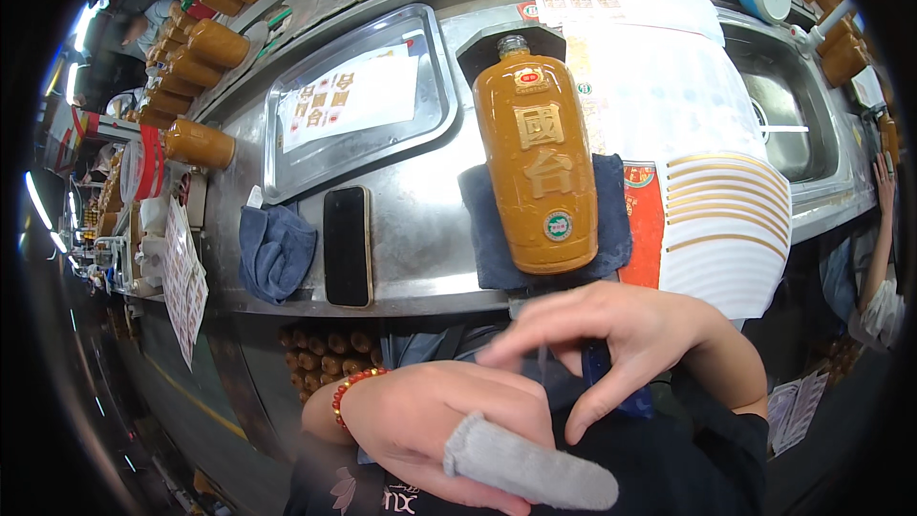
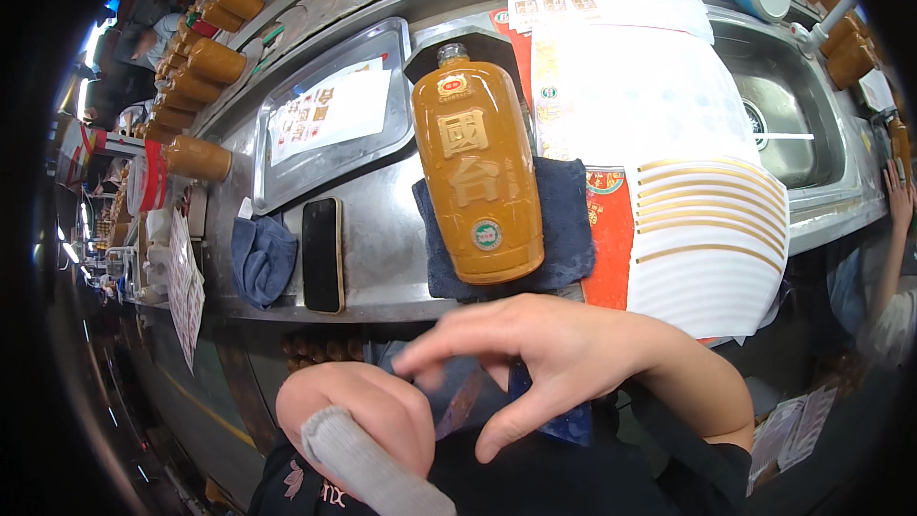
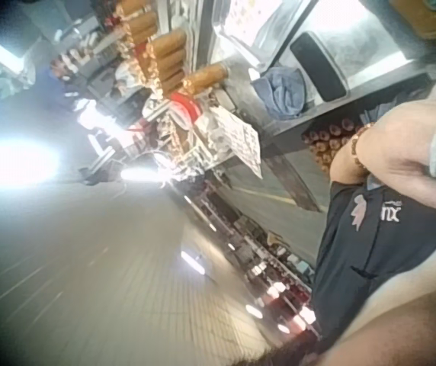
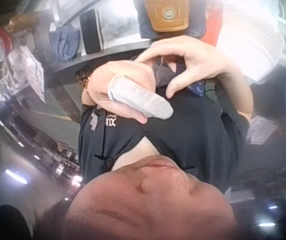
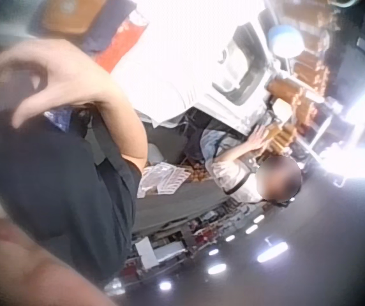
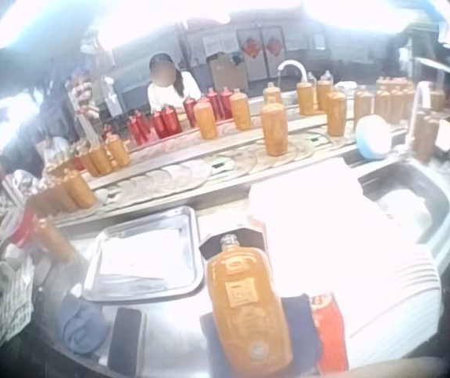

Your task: The person applies a small circular sticker to the front of a large amber bottle, then wraps a clear plastic band around the bottle's midsection and smooths it with a blue cloth. The person repeats this process on multiple bottles along a production line.

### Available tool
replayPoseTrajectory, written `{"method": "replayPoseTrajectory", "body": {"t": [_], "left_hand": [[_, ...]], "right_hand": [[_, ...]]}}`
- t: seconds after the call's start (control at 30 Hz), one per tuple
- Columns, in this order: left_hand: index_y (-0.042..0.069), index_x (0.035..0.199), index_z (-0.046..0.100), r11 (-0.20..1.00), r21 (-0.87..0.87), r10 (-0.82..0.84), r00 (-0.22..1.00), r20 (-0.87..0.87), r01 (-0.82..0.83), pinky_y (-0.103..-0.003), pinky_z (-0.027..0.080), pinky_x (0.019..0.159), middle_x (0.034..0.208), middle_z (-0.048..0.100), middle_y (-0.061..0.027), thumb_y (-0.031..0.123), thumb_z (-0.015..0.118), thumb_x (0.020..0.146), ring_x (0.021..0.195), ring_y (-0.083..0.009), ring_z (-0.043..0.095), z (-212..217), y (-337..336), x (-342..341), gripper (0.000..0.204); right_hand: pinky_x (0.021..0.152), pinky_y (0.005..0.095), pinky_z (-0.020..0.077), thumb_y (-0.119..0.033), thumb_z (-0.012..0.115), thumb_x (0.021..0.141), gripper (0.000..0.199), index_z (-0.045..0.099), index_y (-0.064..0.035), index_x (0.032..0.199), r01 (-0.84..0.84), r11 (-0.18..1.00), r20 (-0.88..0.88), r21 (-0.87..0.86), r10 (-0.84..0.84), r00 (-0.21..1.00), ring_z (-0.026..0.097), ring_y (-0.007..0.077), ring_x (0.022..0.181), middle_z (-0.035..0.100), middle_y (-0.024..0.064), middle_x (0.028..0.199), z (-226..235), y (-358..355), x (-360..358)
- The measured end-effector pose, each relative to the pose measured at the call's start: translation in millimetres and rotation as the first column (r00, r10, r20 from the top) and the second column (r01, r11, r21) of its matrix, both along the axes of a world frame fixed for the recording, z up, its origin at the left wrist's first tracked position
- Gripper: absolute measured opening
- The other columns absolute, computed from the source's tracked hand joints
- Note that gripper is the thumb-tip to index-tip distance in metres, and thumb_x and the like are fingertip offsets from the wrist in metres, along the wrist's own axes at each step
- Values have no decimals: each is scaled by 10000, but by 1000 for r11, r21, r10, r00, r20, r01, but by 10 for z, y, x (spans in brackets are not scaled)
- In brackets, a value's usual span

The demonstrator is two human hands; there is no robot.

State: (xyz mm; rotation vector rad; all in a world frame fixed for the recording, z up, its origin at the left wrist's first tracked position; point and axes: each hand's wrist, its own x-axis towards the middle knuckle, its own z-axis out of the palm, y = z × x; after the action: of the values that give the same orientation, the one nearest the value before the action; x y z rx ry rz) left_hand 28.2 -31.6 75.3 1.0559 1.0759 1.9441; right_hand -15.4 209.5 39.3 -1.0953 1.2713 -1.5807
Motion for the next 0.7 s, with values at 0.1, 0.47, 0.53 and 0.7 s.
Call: {"method": "replayPoseTrajectory", "body": {"t": [0.1, 0.47, 0.53, 0.7], "left_hand": [[-32, 1080, 713, 988, -95, 114, 992, -46, -118, -362, 521, 730, 1017, 704, -136, 31, 801, 861, 882, -277, 679, 151, 50, -59, 244], [-17, 1391, 568, 430, -416, 800, 552, -235, -801, -260, 541, 868, 1097, 603, -49, -43, 712, 907, 957, -106, 642, -461, 87, -47, 506], [-30, 1351, 576, 403, -429, 817, 529, -229, -809, -261, 534, 890, 1134, 590, -58, -42, 707, 912, 992, -115, 638, -515, 131, -74, 458], [-27, 1326, 595, 358, -393, 826, 483, -289, -847, -267, 540, 894, 1115, 600, -57, -50, 701, 911, 997, -124, 645, -602, 163, -108, 429]], "right_hand": [[675, 272, 513, -188, 830, 851, 391, 707, -56, 1198, -46, 999, 70, 1, 46, 997, 662, 160, 783, 715, 45, 886, -76, 83, 86], [622, 229, 474, -102, 808, 859, 146, 716, 12, 853, 632, 652, -247, 419, -588, 771, 601, 66, 675, 673, 16, 734, 131, 462, -75], [611, 226, 460, -90, 791, 869, 135, 716, 20, 850, 657, 624, -257, 423, -612, 748, 589, 60, 671, 668, 14, 736, 117, 467, -105], [601, 219, 442, -77, 770, 882, 127, 719, 34, 847, 705, 587, -264, 397, -663, 700, 570, 52, 675, 650, 20, 759, 24, 480, -179]]}}
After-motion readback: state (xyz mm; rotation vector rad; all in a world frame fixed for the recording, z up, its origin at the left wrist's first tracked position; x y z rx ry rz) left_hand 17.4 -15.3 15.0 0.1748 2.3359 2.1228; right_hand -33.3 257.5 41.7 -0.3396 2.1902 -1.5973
